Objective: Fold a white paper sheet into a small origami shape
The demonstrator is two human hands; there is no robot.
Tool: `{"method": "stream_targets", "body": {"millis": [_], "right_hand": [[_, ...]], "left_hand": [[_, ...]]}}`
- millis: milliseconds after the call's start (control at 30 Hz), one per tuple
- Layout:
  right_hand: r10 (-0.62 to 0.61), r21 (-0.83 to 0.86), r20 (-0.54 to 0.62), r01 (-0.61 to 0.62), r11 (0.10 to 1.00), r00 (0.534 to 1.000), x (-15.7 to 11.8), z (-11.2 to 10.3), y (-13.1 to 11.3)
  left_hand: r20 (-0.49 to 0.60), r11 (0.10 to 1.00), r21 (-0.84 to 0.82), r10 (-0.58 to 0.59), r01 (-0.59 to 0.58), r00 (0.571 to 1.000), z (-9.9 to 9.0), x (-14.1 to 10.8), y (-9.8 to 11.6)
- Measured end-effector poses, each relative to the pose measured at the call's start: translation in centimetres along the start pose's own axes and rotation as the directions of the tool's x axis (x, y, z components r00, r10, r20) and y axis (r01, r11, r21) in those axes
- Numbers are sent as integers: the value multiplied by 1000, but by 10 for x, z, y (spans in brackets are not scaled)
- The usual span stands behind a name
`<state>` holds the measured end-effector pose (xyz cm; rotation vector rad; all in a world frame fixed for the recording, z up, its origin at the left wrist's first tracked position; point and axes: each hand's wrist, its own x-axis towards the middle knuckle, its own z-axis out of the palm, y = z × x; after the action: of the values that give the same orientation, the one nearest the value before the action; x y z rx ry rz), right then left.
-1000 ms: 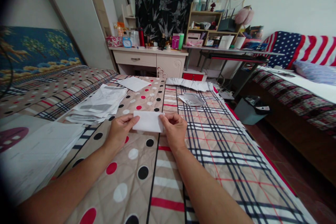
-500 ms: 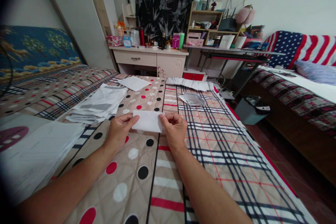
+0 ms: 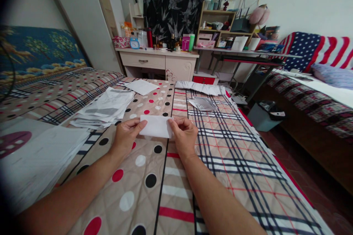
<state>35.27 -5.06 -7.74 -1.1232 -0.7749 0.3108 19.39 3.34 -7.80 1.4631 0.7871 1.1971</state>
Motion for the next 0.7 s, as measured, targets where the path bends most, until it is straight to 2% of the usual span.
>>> {"method": "stream_targets", "body": {"millis": [233,700], "right_hand": [[5,-42,-16,-6,999,1000,-1,1,0],[-84,-69,2,84,994,996,-2,1,0]], "left_hand": [[11,1000,3,0,0,1000,0,0,-1],[-1,1000,-11,-11,11,1000,1,-1,2]]}}
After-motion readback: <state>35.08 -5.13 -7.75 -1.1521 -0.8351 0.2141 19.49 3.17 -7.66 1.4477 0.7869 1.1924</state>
